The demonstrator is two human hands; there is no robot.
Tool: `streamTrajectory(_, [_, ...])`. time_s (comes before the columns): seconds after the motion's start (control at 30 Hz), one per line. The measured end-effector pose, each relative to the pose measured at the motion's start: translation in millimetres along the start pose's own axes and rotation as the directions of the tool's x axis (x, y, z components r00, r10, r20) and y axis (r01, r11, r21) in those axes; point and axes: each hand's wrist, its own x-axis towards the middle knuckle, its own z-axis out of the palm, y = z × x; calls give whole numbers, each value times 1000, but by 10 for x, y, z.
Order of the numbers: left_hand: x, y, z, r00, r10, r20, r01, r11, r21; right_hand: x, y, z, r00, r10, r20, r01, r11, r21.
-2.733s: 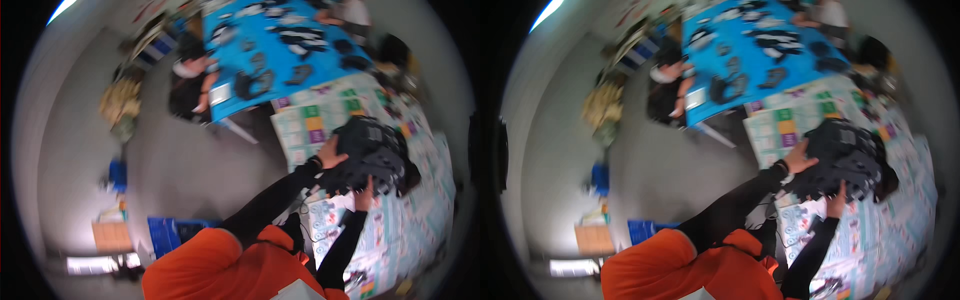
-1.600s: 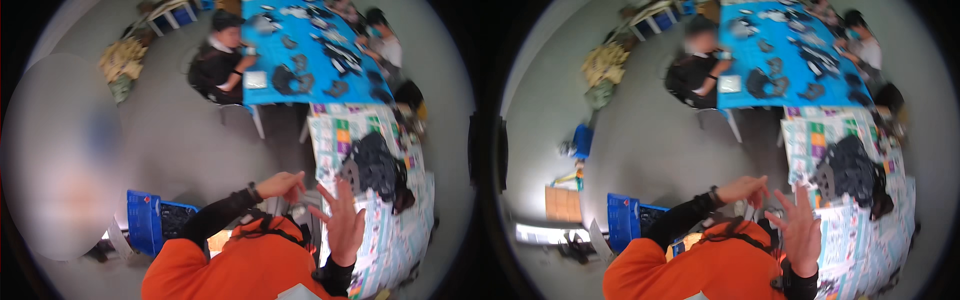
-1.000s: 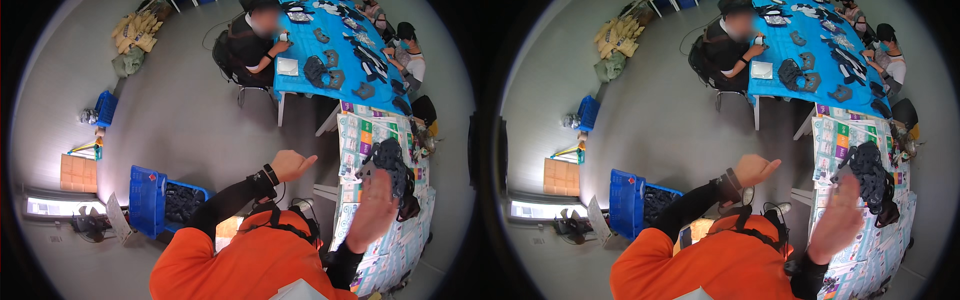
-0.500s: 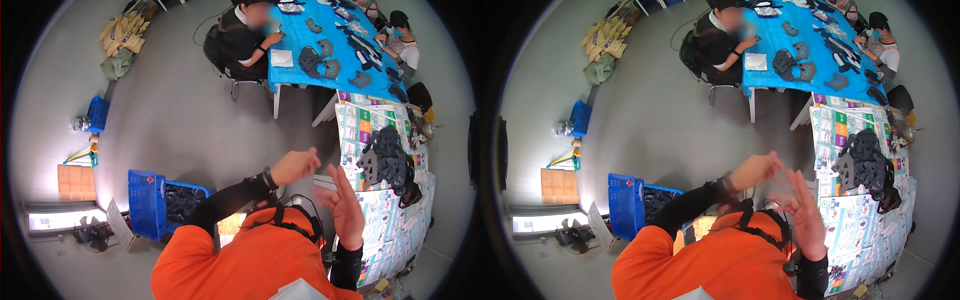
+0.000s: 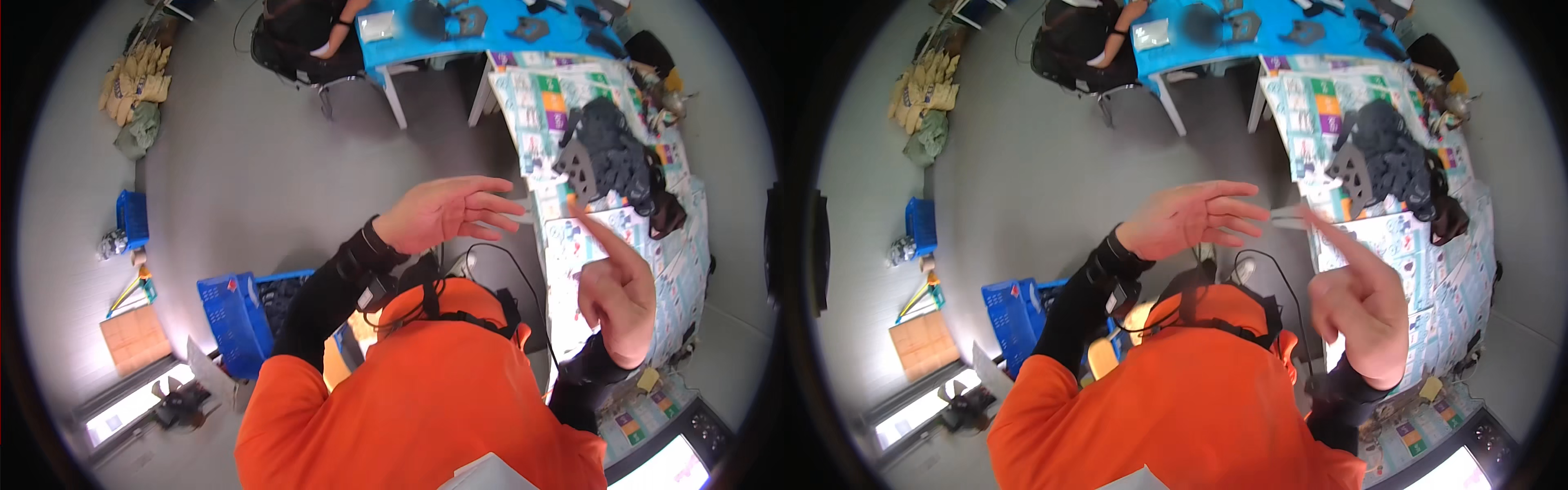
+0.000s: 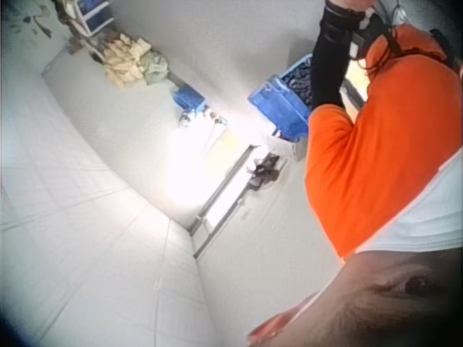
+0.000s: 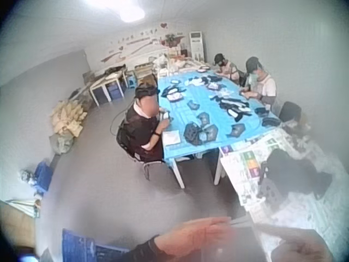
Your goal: Checking and organizing shoe upper components using paper patterns and marking tools.
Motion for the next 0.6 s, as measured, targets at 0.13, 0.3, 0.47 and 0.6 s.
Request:
streamTrajectory(0.13, [-41, -232, -159, 989, -78, 130, 22, 922, 386, 326, 475, -87, 914, -263, 311, -23, 730, 683])
streamTrajectory(0.3, [-196, -603, -300, 989, 13, -145, 74, 815, 575, 191, 670, -421, 968, -213, -132, 230, 546, 806])
streamTrajectory(0.47, [-318, -764, -406, 904, 86, -419, 294, 586, 755, 235, 890, -332, 939, -234, -251, 343, 651, 677])
streamTrajectory(0.6, [-368, -733, -507, 912, 75, -404, 315, 506, 803, 276, 848, -293, 928, -290, -234, 372, 712, 595])
